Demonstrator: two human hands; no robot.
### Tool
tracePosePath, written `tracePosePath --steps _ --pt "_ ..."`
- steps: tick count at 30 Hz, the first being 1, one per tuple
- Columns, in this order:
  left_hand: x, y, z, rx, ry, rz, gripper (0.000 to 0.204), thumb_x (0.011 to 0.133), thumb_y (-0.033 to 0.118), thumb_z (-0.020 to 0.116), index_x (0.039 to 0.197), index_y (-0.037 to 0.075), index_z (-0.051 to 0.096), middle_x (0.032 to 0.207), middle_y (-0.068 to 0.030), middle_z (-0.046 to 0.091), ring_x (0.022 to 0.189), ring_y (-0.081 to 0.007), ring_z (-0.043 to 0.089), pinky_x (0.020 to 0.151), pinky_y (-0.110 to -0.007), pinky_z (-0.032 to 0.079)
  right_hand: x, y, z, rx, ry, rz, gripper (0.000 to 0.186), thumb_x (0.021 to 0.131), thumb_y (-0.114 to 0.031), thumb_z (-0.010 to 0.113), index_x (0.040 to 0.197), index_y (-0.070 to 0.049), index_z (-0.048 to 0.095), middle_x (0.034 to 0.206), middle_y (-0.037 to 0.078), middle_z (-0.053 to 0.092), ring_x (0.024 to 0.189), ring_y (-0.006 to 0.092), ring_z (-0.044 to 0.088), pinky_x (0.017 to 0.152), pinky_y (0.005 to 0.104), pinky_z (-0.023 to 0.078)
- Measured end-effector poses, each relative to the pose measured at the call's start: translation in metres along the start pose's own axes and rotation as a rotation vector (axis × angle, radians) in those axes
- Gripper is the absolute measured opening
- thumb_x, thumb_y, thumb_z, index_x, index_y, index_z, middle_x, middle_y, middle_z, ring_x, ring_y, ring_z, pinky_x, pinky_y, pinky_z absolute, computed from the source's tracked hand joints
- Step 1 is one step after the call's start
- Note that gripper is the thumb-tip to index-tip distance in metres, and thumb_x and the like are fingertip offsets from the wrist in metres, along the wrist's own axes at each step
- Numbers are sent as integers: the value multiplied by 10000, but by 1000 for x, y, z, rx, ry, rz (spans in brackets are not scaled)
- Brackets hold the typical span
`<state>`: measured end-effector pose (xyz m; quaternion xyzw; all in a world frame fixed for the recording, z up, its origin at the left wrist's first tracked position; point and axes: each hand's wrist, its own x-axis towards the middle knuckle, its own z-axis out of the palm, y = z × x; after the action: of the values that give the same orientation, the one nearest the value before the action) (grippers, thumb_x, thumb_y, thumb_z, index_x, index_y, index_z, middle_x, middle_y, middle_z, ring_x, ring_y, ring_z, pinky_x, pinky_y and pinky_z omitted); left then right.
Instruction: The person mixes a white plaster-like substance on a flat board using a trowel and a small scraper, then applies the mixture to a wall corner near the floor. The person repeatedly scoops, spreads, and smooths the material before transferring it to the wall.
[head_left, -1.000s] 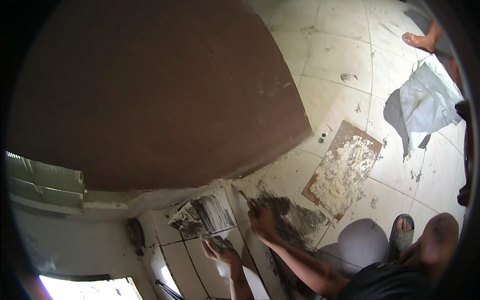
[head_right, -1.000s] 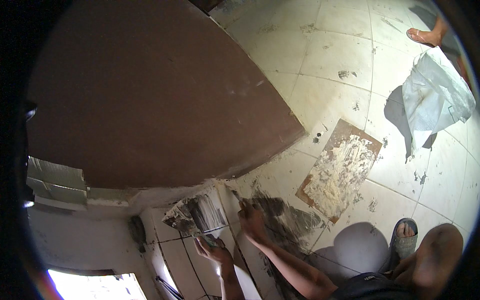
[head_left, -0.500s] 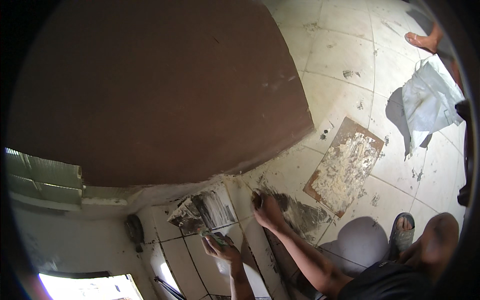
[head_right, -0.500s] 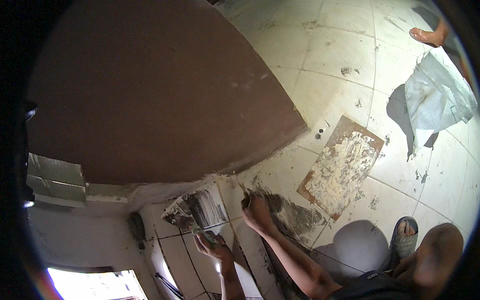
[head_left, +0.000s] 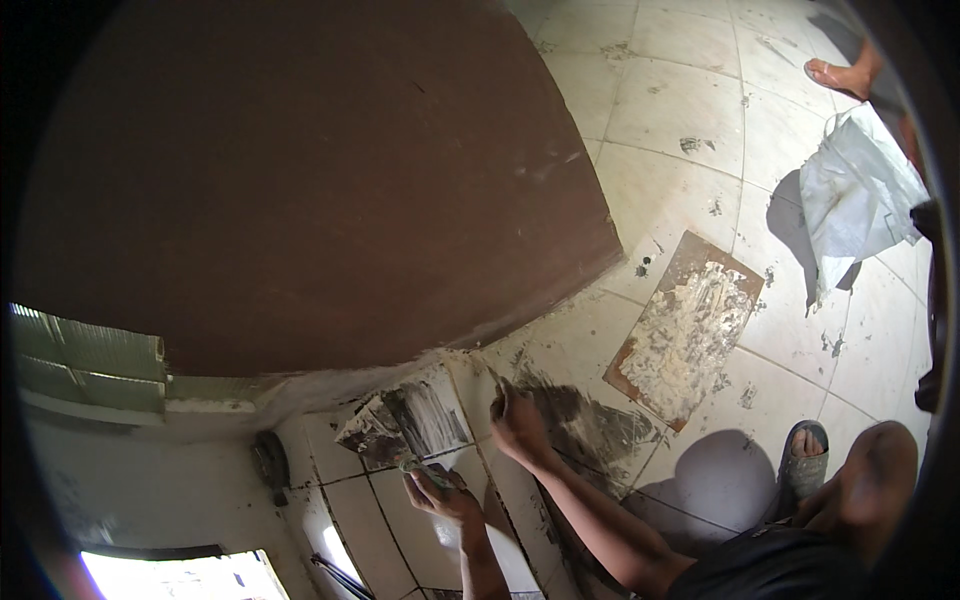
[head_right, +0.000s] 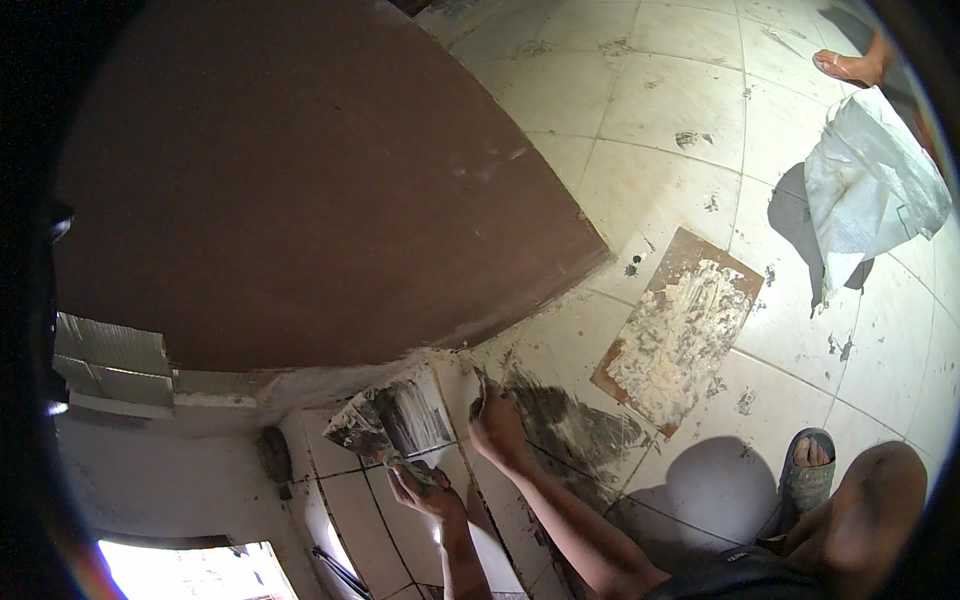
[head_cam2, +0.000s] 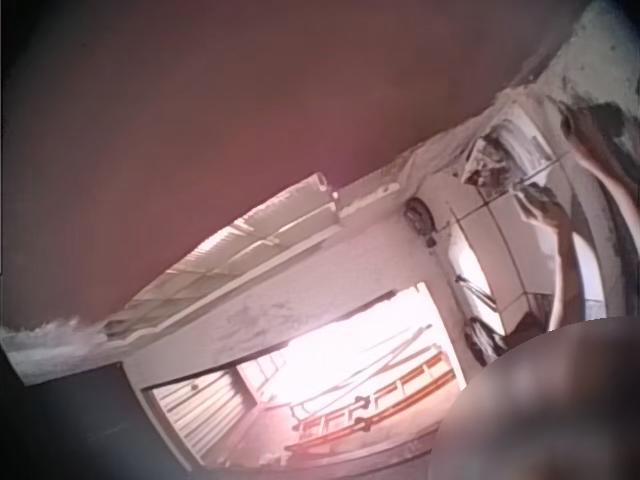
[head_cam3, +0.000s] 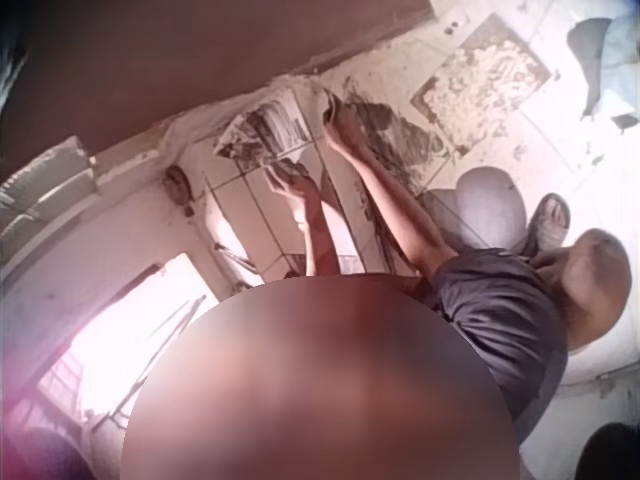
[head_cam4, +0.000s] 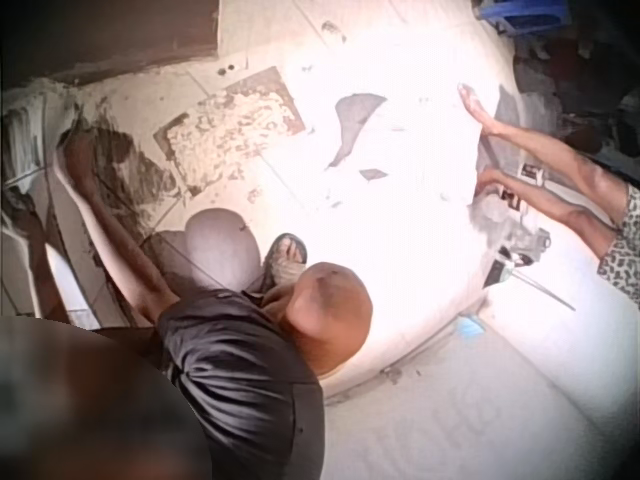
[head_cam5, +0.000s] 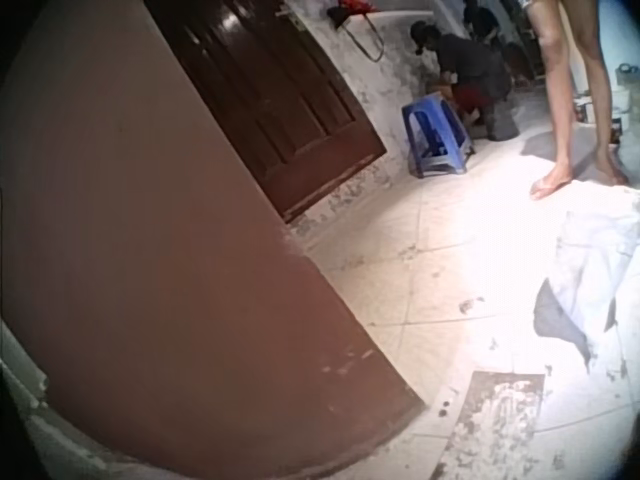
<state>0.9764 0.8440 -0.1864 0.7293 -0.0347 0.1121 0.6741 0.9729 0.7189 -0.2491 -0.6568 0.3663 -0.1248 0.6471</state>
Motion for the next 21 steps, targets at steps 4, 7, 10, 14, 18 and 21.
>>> tracePosePath --steps 4,7,10,14,18,21 --pt "2 -4 -1 1 5 11 313 1057 334 497 1121 34 558 700 -24 492 458 -89 381 395 -240 317 6 -12 19 5 -99 -18 522 946 -98 518 1396 129 384 1097 465 508 910 582 597 852 564 528" --pt "6 -11 -4 29 23 50 320 1057 330 494 1145 30 559 699 -27 492 466 -90 389 394 -240 316 -8 -14 22 28 -27 -52 573 933 -117 542 1421 120 357 1067 463 524 873 586 602 858 576 524" --pt "6 -13 -7 4 -3 24 317 1054 326 490 1147 33 567 702 -26 494 473 -90 395 396 -240 317 -13 -14 16 -30 86 -158 563 910 -93 544 1418 89 383 1029 429 570 871 579 609 830 580 516" --pt "4 -8 -5 58 29 23 305 1054 322 481 1123 38 569 698 -26 503 470 -90 404 395 -237 318 -6 -16 8 -41 -2 -120 432 939 -95 496 1348 42 499 978 375 635 894 548 625 791 589 515" --pt "2 -3 0 41 27 20 297 1057 320 475 1103 39 561 686 -24 505 464 -87 410 395 -236 318 -3 -12 13 104 -19 -45 533 892 -98 553 1361 135 452 1003 418 613 951 557 611 833 597 500" --pt "1 -5 1 72 71 21 308 1054 328 475 1112 38 559 683 -24 506 460 -86 413 399 -232 322 -5 -6 18 81 90 -158 475 925 -108 538 1352 91 480 967 375 623 892 531 621 798 585 503"
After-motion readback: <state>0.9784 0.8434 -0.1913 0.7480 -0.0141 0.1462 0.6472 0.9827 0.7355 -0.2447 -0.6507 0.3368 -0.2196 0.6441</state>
